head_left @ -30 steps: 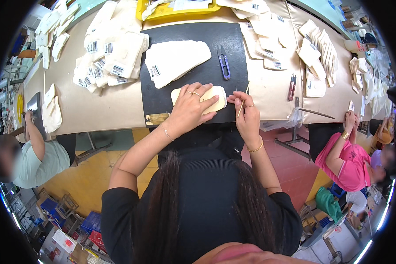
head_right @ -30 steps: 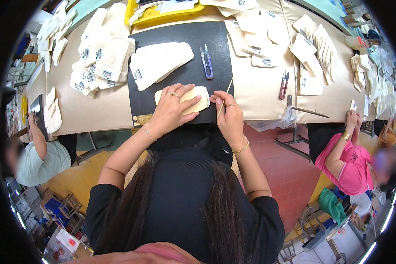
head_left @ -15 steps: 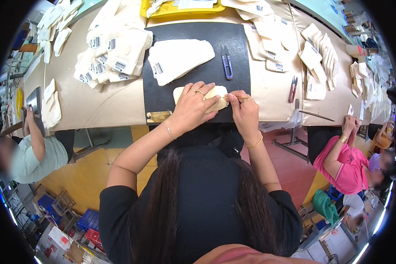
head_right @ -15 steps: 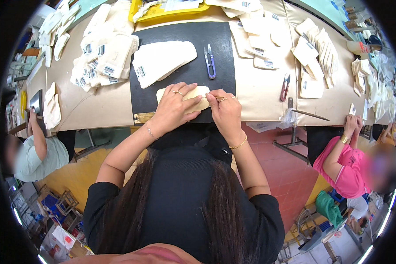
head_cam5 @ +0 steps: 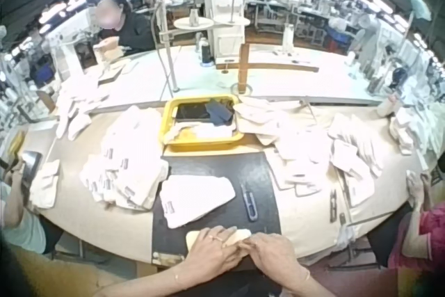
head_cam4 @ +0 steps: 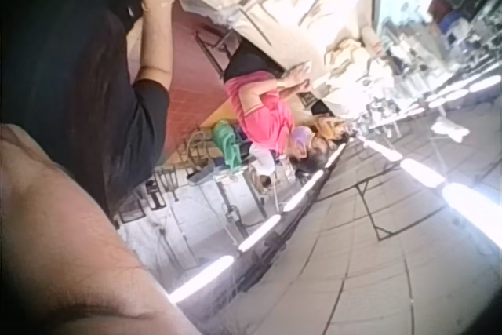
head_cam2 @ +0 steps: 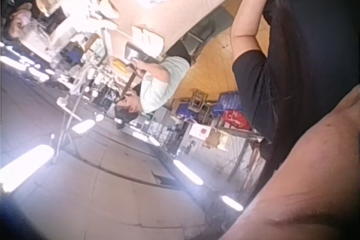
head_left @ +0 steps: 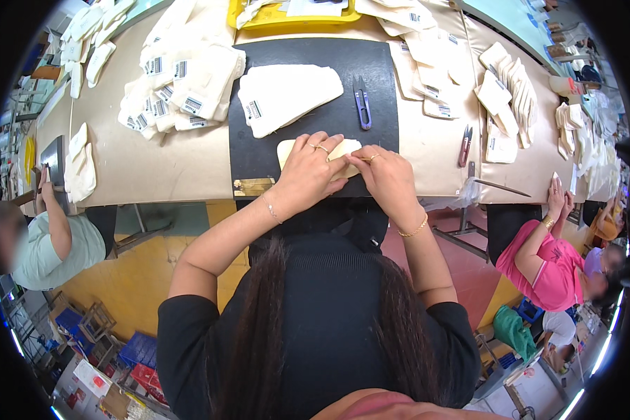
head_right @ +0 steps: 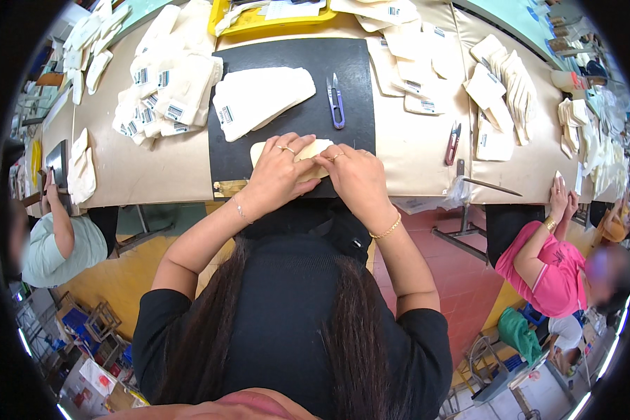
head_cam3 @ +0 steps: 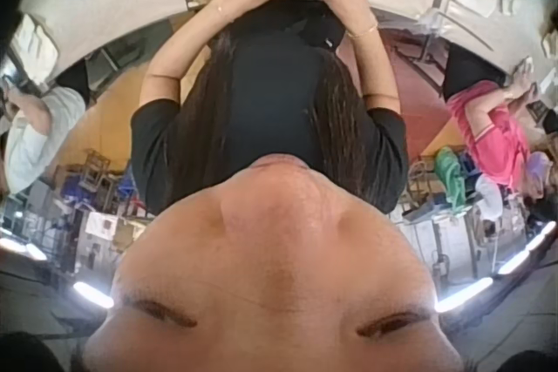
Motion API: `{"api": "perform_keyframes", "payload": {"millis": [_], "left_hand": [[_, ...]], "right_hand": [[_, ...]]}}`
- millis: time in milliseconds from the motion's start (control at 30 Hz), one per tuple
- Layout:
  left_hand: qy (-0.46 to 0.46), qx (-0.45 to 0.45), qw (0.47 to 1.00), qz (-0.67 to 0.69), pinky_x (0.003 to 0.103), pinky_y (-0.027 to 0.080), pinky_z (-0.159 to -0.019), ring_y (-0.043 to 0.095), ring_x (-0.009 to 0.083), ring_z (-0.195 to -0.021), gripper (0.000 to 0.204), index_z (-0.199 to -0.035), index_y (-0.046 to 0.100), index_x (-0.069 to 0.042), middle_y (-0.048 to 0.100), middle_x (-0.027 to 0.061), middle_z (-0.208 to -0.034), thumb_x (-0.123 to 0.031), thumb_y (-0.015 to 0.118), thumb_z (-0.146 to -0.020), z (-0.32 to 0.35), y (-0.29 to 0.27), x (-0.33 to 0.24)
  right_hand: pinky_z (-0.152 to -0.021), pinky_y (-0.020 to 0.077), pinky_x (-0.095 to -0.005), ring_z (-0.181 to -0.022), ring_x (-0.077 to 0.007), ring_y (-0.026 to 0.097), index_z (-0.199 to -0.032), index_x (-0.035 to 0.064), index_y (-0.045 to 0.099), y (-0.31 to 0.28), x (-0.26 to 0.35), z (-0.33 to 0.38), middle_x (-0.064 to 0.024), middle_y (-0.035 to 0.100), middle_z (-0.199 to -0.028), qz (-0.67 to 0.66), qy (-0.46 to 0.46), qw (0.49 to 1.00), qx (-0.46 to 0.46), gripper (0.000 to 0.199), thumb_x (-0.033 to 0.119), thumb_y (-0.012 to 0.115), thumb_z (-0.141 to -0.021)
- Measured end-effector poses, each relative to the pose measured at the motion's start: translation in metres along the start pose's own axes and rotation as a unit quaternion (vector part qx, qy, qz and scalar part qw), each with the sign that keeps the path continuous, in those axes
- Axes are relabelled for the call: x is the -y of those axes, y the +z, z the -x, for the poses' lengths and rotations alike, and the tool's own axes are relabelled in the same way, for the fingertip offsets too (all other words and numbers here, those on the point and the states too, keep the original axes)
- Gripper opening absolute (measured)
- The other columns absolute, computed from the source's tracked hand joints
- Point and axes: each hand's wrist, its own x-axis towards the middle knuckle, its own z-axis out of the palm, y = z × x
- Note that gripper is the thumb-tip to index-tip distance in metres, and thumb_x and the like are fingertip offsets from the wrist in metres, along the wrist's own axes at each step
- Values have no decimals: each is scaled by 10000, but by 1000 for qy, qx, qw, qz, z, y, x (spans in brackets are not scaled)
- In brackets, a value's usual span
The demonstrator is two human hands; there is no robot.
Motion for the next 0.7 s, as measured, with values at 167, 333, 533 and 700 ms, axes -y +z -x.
{"api": "perform_keyframes", "payload": {"millis": [167,333,533,700], "left_hand": [[-6,3,1000,6,476,391,-1058,516,327,-1250,379,-1084,727,-91,580,127,-1367,-279,815,-767,1,1,0],[-1,7,1000,8,477,382,-1065,507,340,-1254,417,-1122,702,-103,545,141,-1397,-259,826,-756,2,2,0],[-25,20,999,40,475,411,-1041,513,365,-1234,482,-1162,649,-117,542,178,-1317,-203,829,-723,1,1,0],[29,-66,997,27,476,440,-996,552,369,-1171,516,-1142,631,-125,545,200,-1283,-201,826,-671,-5,-28,-3]], "right_hand": [[-559,497,-372,-667,-293,659,-870,53,644,7,5,-1,-101,636,-779,10,18,999,-38,140,157,727,-913],[-548,487,-370,-622,-289,644,-820,35,602,16,2,3,-110,614,-735,-6,19,998,-64,204,150,746,-909],[-611,510,-281,-680,-146,685,-855,-1,606,13,-13,5,-66,643,-674,-181,144,962,-143,237,162,651,-1021],[-760,564,-271,-825,-166,728,-1019,-39,646,-10,-20,17,-96,720,-824,-331,163,904,-214,270,196,533,-1090]]}}
